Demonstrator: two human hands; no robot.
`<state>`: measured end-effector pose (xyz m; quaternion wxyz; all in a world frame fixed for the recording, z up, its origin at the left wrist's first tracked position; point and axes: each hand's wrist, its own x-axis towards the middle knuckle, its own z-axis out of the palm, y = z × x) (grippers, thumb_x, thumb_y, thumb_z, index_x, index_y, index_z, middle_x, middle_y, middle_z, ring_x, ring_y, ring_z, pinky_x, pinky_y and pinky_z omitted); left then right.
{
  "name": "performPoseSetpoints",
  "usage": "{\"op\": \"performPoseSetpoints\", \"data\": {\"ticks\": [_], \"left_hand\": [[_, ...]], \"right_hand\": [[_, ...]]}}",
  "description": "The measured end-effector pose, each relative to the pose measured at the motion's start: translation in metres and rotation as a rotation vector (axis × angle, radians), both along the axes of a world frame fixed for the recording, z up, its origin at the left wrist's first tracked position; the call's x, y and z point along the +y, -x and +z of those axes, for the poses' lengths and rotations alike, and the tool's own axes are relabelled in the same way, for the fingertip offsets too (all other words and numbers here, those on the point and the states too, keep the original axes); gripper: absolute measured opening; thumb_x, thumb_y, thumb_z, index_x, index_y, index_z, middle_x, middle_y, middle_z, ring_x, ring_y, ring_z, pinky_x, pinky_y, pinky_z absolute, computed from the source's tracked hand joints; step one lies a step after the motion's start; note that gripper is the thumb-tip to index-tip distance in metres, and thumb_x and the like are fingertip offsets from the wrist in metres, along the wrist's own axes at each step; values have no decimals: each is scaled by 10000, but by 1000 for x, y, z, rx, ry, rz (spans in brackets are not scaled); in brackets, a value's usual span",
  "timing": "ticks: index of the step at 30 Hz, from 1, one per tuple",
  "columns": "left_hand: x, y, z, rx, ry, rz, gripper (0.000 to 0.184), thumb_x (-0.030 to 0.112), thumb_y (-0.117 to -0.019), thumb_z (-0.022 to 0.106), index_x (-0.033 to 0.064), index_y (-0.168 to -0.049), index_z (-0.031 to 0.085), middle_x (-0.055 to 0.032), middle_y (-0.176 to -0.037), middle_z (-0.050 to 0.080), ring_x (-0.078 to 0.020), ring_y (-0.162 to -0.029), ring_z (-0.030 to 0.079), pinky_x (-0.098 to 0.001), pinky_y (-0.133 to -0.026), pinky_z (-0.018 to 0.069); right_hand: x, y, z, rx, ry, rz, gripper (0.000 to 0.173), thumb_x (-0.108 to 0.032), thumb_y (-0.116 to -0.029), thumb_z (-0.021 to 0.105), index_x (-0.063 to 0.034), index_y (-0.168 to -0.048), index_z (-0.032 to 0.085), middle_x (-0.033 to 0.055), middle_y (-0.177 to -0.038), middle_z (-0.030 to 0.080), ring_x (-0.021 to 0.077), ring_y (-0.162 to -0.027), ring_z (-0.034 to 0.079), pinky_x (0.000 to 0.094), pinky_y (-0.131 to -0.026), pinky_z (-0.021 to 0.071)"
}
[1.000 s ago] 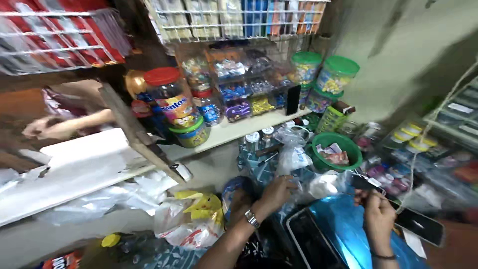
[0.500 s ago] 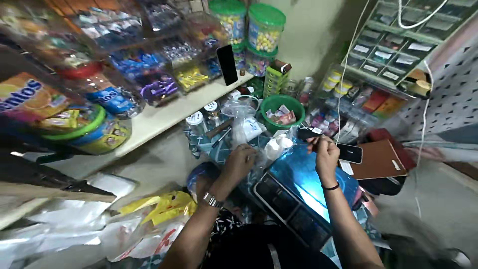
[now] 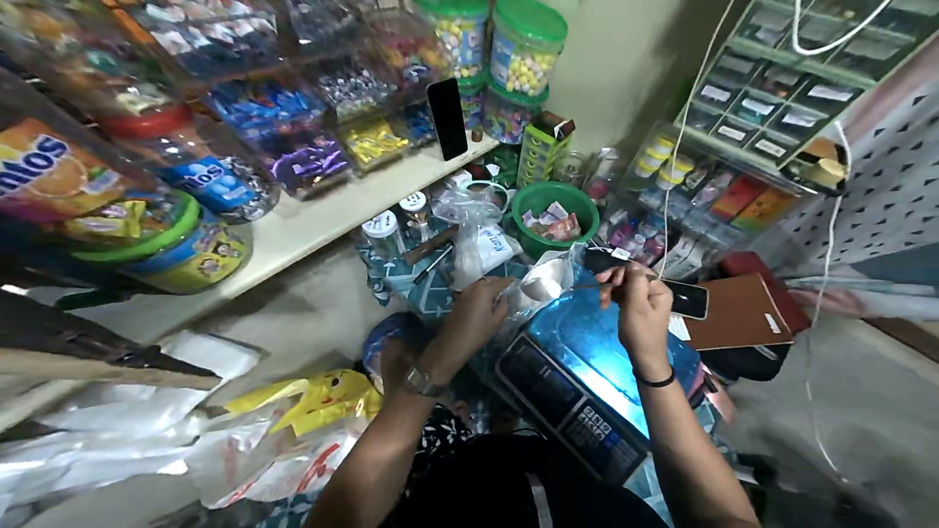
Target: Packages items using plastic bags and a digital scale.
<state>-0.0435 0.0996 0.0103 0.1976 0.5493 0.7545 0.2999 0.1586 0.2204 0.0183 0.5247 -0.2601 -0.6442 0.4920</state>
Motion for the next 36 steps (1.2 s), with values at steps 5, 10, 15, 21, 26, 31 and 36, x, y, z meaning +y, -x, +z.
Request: {"op": "performPoseSetpoints", "data": {"ticks": [5,10,15,21,26,31,36], "left_hand": [[0,-7,4,12,9,-17,417,81,-1042,515,25,-1453,558,-238,-1302,649,-369,-1112,668,-500,-964,535],[-2,-13,1,63,-7,-19,446,72,-1048,485,26,-1491,514,-272,-1205,678,-402,-1062,676,-522,-958,526],[-4,-11,-7,62,-41,1,441,24,-1026,506,0,-1466,530,-262,-1229,674,-383,-1045,687,-510,-954,532],[4,7,-49,-58,33,101,384,44,-1034,494,-47,-1407,512,-250,-1305,635,-353,-1118,679,-474,-983,538],[1,10,-67,-18,141,28,308,-15,-1020,453,-66,-1203,696,-252,-1405,587,-370,-1326,558,-472,-1144,409],[1,8,-65,-27,116,15,375,-2,-1028,426,-39,-1331,643,-225,-1413,599,-360,-1329,566,-475,-1146,408],[3,7,-56,-56,129,17,357,32,-1036,437,-39,-1311,654,-218,-1382,623,-350,-1275,606,-478,-1110,441]], "right_hand": [[-9,11,-10,-97,-43,52,339,-140,-1062,372,-41,-859,625,-34,-764,693,30,-579,627,231,-568,571],[-22,28,-8,-320,-139,54,299,-118,-1050,465,47,-911,672,53,-731,689,66,-577,640,247,-569,570],[-43,45,-15,-601,-394,173,272,-138,-1021,544,76,-995,710,164,-821,700,218,-699,685,344,-687,586],[-54,47,-61,-798,-470,384,288,-133,-1052,512,61,-1149,701,226,-1174,710,364,-1122,686,429,-1002,536],[-63,37,-92,-693,-497,311,229,-55,-1010,555,37,-1128,728,183,-1160,732,337,-1067,711,410,-970,559],[-66,21,-97,-545,-508,286,211,-16,-987,563,42,-1089,739,155,-1160,743,286,-1087,713,359,-1011,541],[-55,-1,-60,-360,-425,141,283,-74,-1038,492,90,-1073,720,183,-1107,744,197,-987,740,327,-916,596]]}}
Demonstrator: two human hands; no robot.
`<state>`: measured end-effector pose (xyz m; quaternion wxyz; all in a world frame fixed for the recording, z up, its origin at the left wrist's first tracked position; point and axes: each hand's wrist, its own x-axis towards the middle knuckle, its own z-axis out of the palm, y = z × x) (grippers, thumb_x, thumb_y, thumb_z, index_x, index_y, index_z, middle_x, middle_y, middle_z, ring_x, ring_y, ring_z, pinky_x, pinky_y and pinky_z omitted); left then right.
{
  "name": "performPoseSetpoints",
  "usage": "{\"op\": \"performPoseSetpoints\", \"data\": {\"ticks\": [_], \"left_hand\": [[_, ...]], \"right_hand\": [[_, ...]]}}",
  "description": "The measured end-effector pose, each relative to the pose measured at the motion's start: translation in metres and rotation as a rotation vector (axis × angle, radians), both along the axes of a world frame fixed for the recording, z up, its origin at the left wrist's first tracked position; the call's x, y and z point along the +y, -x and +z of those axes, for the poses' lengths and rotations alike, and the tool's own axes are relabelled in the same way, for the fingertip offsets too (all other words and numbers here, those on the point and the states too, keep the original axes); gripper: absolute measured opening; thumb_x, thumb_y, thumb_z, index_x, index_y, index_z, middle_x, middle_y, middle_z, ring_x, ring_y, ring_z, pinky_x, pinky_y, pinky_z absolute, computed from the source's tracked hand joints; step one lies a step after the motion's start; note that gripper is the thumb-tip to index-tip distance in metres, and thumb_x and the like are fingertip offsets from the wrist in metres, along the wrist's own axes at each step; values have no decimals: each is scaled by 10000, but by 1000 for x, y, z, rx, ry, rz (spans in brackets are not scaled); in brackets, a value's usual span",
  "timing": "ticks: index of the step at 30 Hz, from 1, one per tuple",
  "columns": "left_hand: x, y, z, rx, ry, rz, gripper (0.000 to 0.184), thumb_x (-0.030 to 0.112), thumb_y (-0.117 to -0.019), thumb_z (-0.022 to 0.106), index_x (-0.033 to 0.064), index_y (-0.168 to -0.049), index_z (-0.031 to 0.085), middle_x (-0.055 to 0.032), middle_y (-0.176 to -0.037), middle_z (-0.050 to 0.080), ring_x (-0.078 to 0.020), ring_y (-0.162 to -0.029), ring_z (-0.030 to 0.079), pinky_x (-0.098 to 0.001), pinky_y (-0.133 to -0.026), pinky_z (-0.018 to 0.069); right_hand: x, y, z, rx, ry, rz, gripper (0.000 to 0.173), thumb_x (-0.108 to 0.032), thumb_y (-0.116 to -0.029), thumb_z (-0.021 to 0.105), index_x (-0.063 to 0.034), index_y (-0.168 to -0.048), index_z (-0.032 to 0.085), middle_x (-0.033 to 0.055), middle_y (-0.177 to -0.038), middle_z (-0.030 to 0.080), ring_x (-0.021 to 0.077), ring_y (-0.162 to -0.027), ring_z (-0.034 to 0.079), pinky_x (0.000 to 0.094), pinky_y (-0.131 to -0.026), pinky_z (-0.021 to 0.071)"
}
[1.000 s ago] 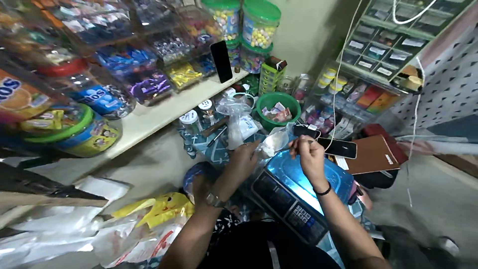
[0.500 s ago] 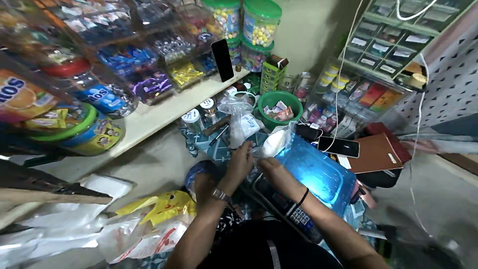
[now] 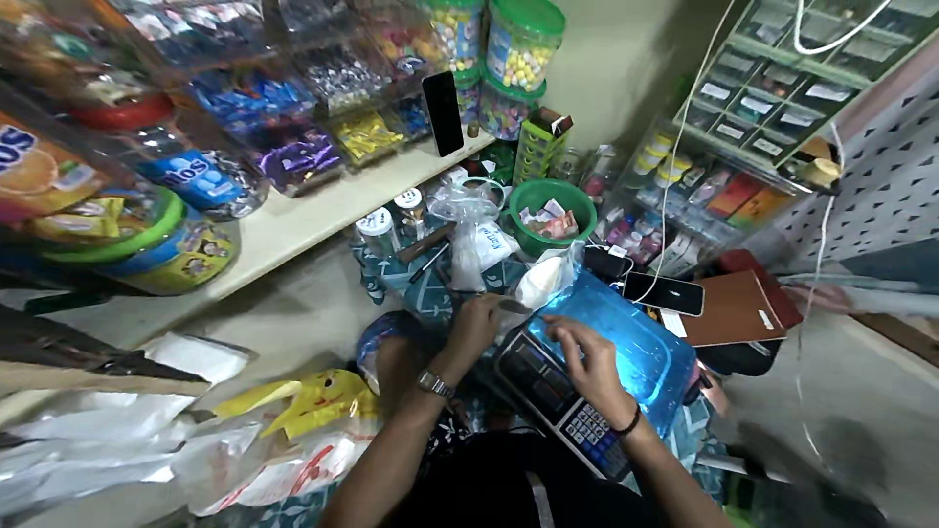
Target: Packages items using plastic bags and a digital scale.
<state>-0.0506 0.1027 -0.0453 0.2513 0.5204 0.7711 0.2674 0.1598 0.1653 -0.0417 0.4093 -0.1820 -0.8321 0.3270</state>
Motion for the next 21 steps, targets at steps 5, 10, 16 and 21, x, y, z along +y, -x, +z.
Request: {"op": "performPoseSetpoints", "data": {"ticks": [5,10,16,21], "left_hand": [[3,-2,8,-2,78,-55,371,42,-1036,433,-43,-1336,634,-239,-1372,616,-360,-1283,591,-475,-1115,432],[12,-1,-4,-13,105,-86,378,23,-1025,439,-64,-1351,610,-264,-1383,594,-391,-1329,544,-506,-1139,394],[17,-2,-7,-13,99,-122,386,19,-1034,428,-73,-1375,583,-271,-1396,583,-383,-1332,546,-476,-1149,392],[16,-1,-9,-30,58,-145,400,18,-1037,415,-55,-1395,579,-261,-1419,573,-377,-1343,540,-464,-1157,387]], "right_hand": [[26,-19,46,171,46,-134,334,-147,-1087,420,64,-1026,673,70,-984,744,70,-840,718,275,-790,620],[64,0,41,-176,-43,-258,301,-117,-1054,485,72,-1156,697,198,-1035,734,253,-883,738,405,-833,607],[71,21,9,-196,-39,-67,227,-35,-1006,542,42,-1079,743,172,-1102,752,278,-1035,731,415,-954,571],[71,6,16,-132,-23,-84,242,-63,-1023,504,47,-1050,718,142,-1039,758,173,-927,743,322,-870,595]]}}
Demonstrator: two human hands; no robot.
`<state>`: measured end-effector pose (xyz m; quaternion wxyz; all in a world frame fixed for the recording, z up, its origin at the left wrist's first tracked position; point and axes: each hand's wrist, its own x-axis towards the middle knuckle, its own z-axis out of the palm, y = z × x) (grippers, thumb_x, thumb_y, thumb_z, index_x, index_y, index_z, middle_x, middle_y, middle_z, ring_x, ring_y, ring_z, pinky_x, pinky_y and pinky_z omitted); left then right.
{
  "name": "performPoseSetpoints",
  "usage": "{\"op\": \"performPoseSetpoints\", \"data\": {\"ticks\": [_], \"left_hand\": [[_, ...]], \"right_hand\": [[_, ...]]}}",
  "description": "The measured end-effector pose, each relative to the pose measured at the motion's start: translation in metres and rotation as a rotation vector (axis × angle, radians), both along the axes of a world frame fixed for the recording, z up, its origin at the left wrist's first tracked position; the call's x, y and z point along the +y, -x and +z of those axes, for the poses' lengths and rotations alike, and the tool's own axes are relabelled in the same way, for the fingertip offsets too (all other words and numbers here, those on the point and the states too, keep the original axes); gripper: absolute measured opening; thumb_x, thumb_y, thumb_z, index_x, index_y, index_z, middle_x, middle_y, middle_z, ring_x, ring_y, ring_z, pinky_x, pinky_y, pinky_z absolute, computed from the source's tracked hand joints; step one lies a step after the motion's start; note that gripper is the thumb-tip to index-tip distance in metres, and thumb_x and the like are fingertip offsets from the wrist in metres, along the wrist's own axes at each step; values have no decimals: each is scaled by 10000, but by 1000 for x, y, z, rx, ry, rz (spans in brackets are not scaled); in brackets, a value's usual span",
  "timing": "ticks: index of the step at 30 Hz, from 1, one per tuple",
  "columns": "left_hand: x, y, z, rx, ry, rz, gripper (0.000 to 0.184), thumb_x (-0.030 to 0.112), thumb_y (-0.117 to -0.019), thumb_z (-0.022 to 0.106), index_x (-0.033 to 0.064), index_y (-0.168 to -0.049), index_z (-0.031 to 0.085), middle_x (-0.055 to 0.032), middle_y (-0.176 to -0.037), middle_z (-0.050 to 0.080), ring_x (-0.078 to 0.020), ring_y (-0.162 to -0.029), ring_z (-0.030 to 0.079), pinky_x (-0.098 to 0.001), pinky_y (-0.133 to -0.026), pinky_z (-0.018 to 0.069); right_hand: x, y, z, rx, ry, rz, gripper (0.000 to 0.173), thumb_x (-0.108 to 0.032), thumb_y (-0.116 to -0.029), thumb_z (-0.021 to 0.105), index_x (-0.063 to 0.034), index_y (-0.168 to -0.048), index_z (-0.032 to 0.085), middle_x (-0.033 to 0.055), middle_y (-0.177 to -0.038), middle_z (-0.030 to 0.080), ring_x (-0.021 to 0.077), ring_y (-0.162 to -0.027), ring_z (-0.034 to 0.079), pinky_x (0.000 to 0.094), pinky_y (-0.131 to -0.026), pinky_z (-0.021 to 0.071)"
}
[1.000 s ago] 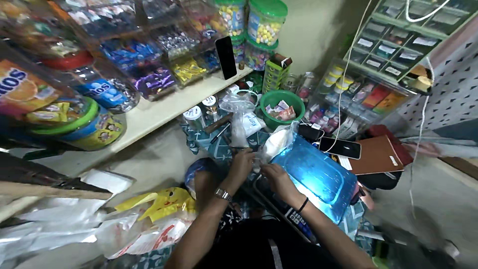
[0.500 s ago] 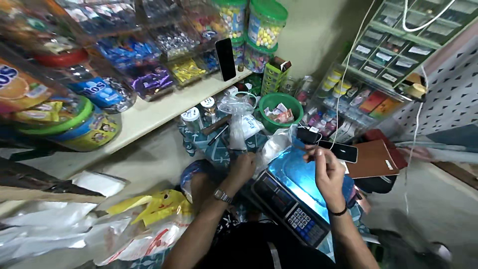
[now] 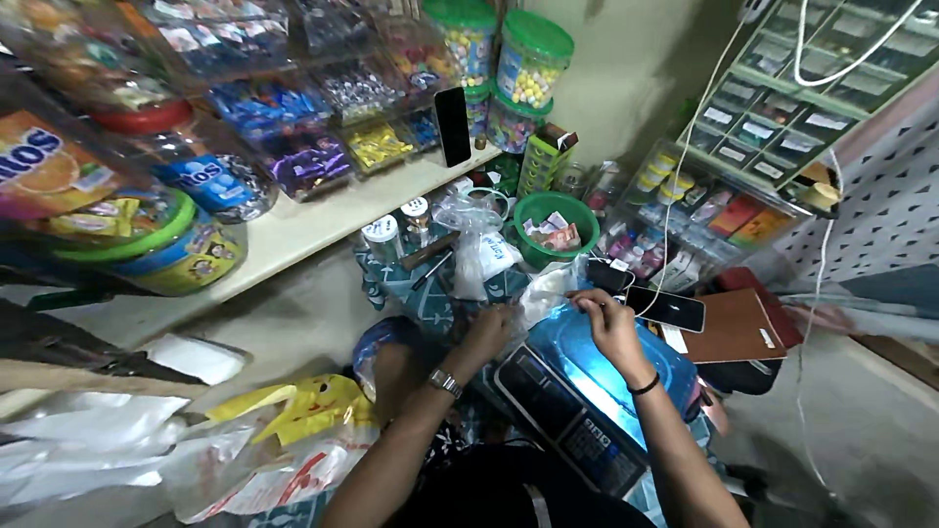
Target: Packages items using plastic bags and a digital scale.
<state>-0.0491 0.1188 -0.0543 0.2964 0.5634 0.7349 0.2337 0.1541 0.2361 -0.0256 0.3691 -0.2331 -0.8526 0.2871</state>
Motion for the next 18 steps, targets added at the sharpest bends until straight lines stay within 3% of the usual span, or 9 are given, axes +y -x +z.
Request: {"op": "performPoseSetpoints", "data": {"ticks": [4,13,18], "left_hand": [[1,-1,-3,8,-26,-5,396,16,-1034,419,-56,-1385,590,-262,-1412,580,-378,-1339,546,-470,-1156,388],[3,-3,-4,15,-38,13,363,18,-1023,439,-87,-1317,625,-267,-1369,606,-379,-1309,569,-473,-1137,410],[4,-4,-4,8,-29,16,356,34,-1027,445,-90,-1303,632,-277,-1364,604,-383,-1293,579,-474,-1125,422]], "right_hand": [[9,1,-8,-65,33,-92,271,-81,-1042,492,57,-1128,710,182,-1067,746,250,-936,739,395,-862,593],[-18,5,-14,33,237,-90,374,-139,-1076,370,62,-1013,680,107,-945,722,78,-772,676,250,-745,574],[-16,1,-10,167,501,-97,368,-128,-1070,314,56,-999,624,65,-941,711,53,-721,660,243,-688,577]]}}
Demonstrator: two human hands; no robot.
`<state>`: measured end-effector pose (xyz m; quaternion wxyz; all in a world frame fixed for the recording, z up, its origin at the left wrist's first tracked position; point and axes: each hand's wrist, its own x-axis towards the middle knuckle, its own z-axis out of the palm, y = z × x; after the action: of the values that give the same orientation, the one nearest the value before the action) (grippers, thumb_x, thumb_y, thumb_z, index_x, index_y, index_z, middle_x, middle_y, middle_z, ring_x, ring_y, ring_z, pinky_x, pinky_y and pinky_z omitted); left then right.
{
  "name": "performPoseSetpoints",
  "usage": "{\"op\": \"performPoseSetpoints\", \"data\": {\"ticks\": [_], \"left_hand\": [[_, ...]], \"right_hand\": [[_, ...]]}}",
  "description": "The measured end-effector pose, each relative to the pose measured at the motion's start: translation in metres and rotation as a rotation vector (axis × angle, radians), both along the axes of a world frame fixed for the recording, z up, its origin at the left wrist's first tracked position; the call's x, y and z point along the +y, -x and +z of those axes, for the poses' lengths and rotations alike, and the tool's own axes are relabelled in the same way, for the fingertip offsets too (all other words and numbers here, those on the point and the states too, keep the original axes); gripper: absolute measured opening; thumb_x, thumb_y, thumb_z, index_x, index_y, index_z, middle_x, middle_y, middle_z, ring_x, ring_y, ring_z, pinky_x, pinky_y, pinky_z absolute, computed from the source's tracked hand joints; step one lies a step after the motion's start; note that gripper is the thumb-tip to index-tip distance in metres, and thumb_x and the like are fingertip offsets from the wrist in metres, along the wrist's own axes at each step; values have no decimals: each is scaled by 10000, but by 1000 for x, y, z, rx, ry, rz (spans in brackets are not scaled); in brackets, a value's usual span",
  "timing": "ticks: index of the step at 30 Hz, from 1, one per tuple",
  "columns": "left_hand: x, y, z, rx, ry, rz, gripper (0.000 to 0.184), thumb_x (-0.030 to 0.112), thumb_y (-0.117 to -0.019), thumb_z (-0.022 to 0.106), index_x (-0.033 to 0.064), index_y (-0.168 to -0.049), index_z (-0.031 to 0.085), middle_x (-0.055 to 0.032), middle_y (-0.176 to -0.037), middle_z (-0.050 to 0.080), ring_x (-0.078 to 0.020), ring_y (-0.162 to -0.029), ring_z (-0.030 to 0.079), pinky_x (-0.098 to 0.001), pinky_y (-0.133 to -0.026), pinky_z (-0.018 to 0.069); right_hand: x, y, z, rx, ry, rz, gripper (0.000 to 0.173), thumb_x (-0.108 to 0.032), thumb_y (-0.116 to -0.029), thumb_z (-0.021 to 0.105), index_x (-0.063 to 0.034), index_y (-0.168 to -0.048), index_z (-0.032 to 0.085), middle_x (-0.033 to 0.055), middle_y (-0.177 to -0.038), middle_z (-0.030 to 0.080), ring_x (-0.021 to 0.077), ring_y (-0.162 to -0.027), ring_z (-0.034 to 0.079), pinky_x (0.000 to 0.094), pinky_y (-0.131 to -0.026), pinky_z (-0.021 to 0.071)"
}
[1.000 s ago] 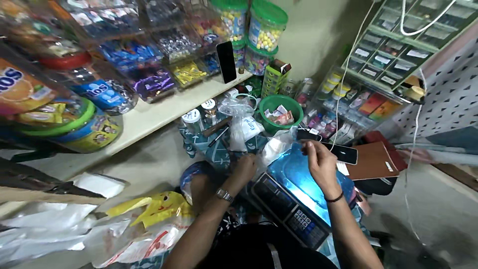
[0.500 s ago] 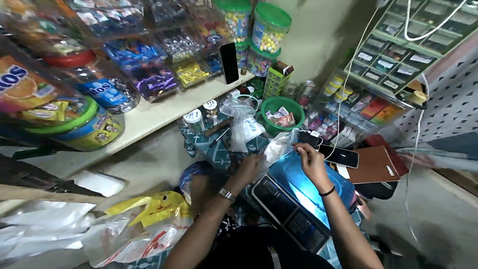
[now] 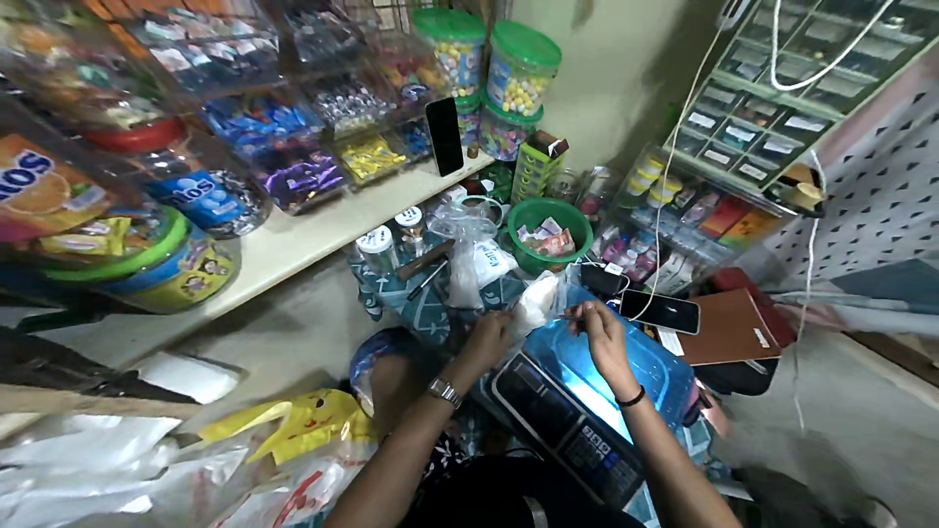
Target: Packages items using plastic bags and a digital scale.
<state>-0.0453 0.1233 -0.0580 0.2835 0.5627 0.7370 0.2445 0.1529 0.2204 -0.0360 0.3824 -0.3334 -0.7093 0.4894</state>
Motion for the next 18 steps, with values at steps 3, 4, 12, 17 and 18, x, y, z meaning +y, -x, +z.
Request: {"op": "performPoseSetpoints", "data": {"ticks": [3,4,12,17,18], "left_hand": [[0,2,0,3,2,-13,360,31,-1028,444,-87,-1318,623,-270,-1374,602,-381,-1295,577,-476,-1130,415],[-1,3,-1,3,-6,-12,365,27,-1024,444,-84,-1322,623,-269,-1369,606,-381,-1290,581,-477,-1127,417],[-12,4,5,-9,-12,70,348,80,-1042,498,-37,-1341,633,-234,-1382,611,-352,-1299,583,-469,-1135,418],[-20,9,8,-19,-19,70,279,18,-1007,498,-36,-1172,717,-224,-1323,641,-338,-1254,606,-474,-1098,454],[-22,10,9,-21,-10,69,284,12,-1005,495,-32,-1167,725,-223,-1338,636,-344,-1273,594,-480,-1107,443]], "right_hand": [[7,-1,0,95,102,-52,353,-122,-1064,292,29,-971,597,32,-906,712,48,-686,651,232,-654,569],[8,-1,0,109,108,-69,349,-117,-1063,296,26,-962,597,28,-889,713,49,-676,650,232,-649,568],[16,0,8,104,-32,-141,351,-146,-1083,366,32,-966,645,12,-806,707,53,-658,667,240,-648,591],[22,0,9,132,-12,-171,350,-169,-1100,387,34,-955,632,22,-800,710,69,-636,669,249,-630,594],[23,0,7,133,9,-176,348,-169,-1101,384,34,-956,627,23,-800,713,70,-633,669,250,-629,592]]}}
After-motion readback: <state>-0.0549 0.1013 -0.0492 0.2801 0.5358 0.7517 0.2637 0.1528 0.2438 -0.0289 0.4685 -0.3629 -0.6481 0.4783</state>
